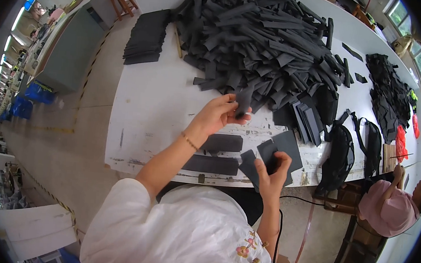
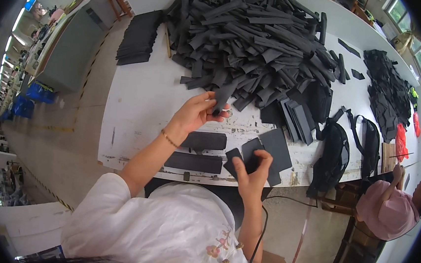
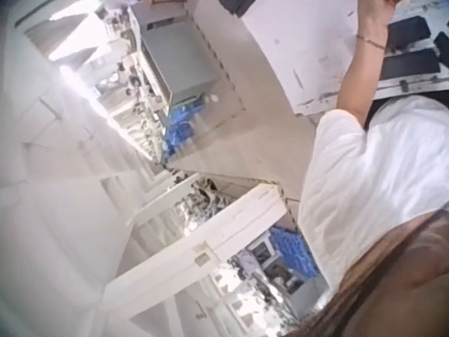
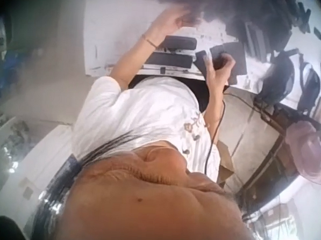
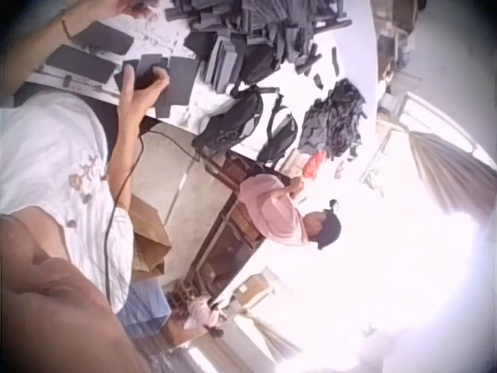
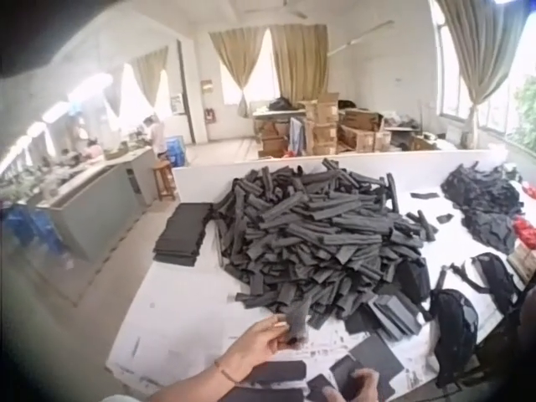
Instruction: Assembling black foam pieces by peeling adhesive backing and sticking them together.
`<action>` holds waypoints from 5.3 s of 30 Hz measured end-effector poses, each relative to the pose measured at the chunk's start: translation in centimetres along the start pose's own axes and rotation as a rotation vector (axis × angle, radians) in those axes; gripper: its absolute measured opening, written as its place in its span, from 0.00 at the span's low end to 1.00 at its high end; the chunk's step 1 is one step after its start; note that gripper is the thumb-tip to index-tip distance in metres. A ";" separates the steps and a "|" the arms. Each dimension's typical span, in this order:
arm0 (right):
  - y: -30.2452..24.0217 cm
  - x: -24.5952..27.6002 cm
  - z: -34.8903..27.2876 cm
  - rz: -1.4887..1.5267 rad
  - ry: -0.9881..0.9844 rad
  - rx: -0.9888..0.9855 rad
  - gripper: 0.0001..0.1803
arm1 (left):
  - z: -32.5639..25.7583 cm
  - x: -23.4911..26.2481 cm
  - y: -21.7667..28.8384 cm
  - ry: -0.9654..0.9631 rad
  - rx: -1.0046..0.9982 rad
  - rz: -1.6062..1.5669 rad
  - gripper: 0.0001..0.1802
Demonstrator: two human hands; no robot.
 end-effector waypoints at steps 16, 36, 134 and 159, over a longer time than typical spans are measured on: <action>-2.1 -4.9 1.3 -0.276 -0.145 0.157 0.15 | -2.2 3.9 -2.1 0.471 -0.126 -0.375 0.18; -4.1 -4.8 3.6 -0.512 -0.020 0.271 0.17 | -2.9 1.6 -3.2 0.226 0.024 -0.136 0.14; -1.5 -6.4 4.6 0.408 -0.044 -0.093 0.08 | -5.9 -1.0 -1.1 0.284 -0.375 -0.168 0.17; 2.4 -5.8 -2.1 -0.346 -0.257 -0.187 0.10 | -19.0 3.7 -5.1 0.721 -0.275 1.194 0.06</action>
Point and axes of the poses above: each hand's wrist, its own z-axis towards the middle knuckle, its own x-axis out of the back of the hand, y = z × x, the point moved 2 cm from there along z, towards the middle knuckle, and after that the axes turned 9 degrees about -y, right-handed, at the moved point
